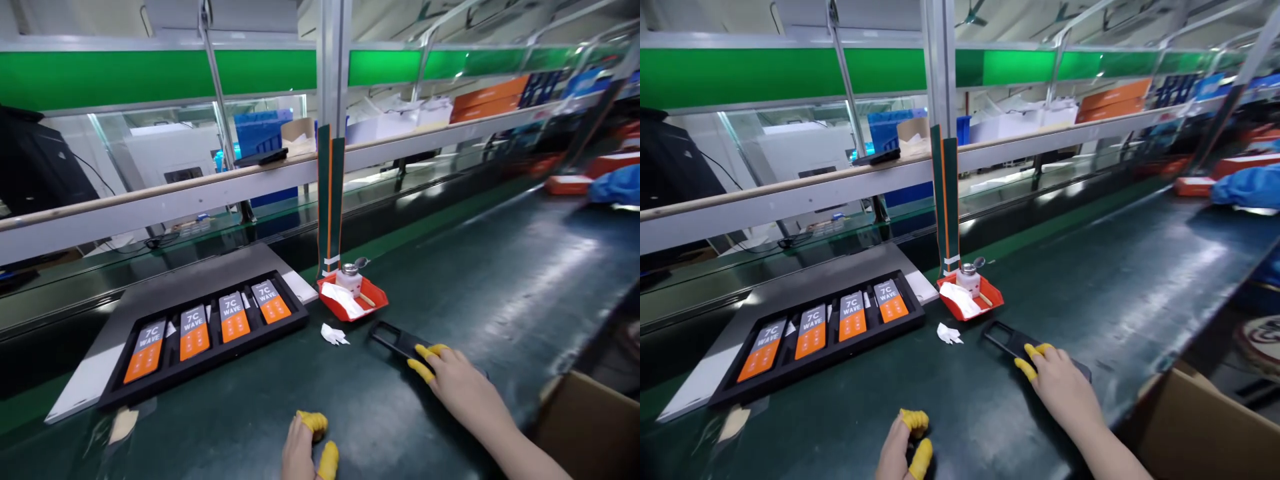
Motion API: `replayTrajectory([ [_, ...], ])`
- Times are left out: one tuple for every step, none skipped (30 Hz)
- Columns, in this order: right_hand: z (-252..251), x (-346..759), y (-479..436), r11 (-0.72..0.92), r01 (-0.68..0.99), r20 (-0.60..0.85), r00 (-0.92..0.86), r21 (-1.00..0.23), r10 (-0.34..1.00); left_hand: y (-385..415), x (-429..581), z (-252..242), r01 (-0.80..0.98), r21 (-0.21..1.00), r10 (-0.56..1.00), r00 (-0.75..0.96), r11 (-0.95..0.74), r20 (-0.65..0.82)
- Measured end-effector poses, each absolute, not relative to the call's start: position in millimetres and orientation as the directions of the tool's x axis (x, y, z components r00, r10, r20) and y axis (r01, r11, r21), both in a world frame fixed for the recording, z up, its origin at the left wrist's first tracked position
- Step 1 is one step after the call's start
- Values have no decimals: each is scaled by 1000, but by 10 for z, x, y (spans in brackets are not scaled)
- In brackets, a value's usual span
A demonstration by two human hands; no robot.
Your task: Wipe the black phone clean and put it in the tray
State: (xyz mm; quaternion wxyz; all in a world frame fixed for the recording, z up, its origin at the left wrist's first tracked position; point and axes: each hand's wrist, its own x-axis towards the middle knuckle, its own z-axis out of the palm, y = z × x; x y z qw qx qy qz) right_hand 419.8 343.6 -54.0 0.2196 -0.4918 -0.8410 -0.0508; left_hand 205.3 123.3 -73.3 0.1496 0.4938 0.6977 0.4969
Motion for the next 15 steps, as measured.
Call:
replayTrajectory([
  [-456,4227,3454,509,850,399,-424,-133,813,1226,2051,-701,528,849,847,-462,25,262],
  [-368,4254,3475,506,852,376,-428,-137,822,1217,2047,-667,517,855,856,-456,34,242],
  [-280,4274,3497,506,851,350,-435,-141,830,1205,2039,-632,508,861,863,-452,40,227],
  [-198,4282,3520,508,849,321,-445,-146,836,1192,2026,-599,497,866,867,-450,45,213],
  [-129,4277,3544,515,843,288,-460,-154,840,1180,2008,-569,486,873,877,-438,47,196],
  [-76,4261,3565,525,835,252,-479,-166,841,1172,1986,-545,474,879,888,-423,47,181],
  [-43,4237,3582,534,825,215,-497,-182,841,1167,1963,-528,464,885,898,-408,49,164],
  [-30,4215,3592,538,819,185,-507,-200,842,1165,1942,-517,455,888,910,-389,57,142],
  [-36,4203,3590,529,821,171,-502,-212,848,1167,1924,-510,448,891,920,-375,68,118],
  [-58,4213,3575,509,831,173,-481,-222,860,1169,1913,-506,441,894,920,-378,82,102],
  [-97,4253,3544,478,848,188,-444,-229,876,1171,1909,-503,434,896,913,-396,95,95],
  [-153,4330,3497,435,869,213,-391,-235,895,1171,1911,-500,428,897,907,-413,110,86],
  [-228,4448,3437,382,892,240,-327,-242,914,1169,1918,-497,423,898,903,-424,123,75],
  [-325,4608,3366,322,913,262,-257,-251,930,1165,1928,-494,420,898,897,-436,133,71],
  [-446,4805,3287,257,931,272,-185,-259,944,1160,1939,-493,420,897,894,-442,139,69],
])
